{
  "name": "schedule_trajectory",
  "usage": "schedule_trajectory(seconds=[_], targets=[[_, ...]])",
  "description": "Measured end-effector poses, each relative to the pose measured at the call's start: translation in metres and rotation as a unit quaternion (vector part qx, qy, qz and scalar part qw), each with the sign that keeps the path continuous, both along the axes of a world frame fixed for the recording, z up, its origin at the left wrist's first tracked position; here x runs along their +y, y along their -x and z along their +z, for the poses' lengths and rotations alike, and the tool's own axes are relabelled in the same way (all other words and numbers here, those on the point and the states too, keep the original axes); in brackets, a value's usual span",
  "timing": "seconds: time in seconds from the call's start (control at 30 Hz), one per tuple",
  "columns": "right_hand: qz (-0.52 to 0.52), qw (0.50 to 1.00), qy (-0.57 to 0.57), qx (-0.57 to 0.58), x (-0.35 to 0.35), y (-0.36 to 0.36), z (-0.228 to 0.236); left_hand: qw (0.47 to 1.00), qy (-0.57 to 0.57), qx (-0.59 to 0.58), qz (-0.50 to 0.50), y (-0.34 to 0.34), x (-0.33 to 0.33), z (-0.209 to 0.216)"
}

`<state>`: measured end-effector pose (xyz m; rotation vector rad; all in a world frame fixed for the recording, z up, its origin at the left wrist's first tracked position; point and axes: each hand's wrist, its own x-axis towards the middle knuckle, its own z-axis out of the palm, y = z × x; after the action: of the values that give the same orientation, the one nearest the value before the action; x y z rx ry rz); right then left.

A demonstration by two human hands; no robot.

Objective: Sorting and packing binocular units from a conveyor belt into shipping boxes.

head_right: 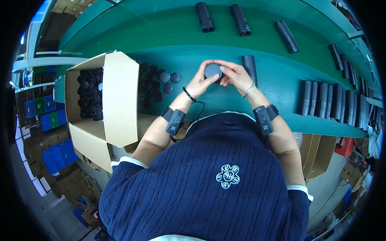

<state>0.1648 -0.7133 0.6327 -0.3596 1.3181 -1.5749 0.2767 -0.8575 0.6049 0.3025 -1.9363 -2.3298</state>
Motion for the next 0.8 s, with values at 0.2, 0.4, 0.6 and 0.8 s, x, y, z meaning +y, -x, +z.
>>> schedule_trajectory(seconds=[0.2,0.4,0.6,0.8], targets=[[-0.091,0.996,-0.02,0.001,0.001,0.007,-0.008,0.991,0.109,0.076,0.008,0.015,0.007,-0.007],[-0.096,0.988,-0.075,0.096,-0.007,0.025,0.0,0.993,0.034,-0.042,0.107,0.051,-0.038,-0.032],[-0.12,0.806,-0.357,0.457,0.072,0.05,-0.073,0.961,0.013,-0.201,0.188,0.145,-0.167,0.001],[-0.102,0.838,-0.383,0.374,0.082,0.032,-0.082,0.784,0.432,-0.349,0.277,0.156,-0.285,-0.053]])
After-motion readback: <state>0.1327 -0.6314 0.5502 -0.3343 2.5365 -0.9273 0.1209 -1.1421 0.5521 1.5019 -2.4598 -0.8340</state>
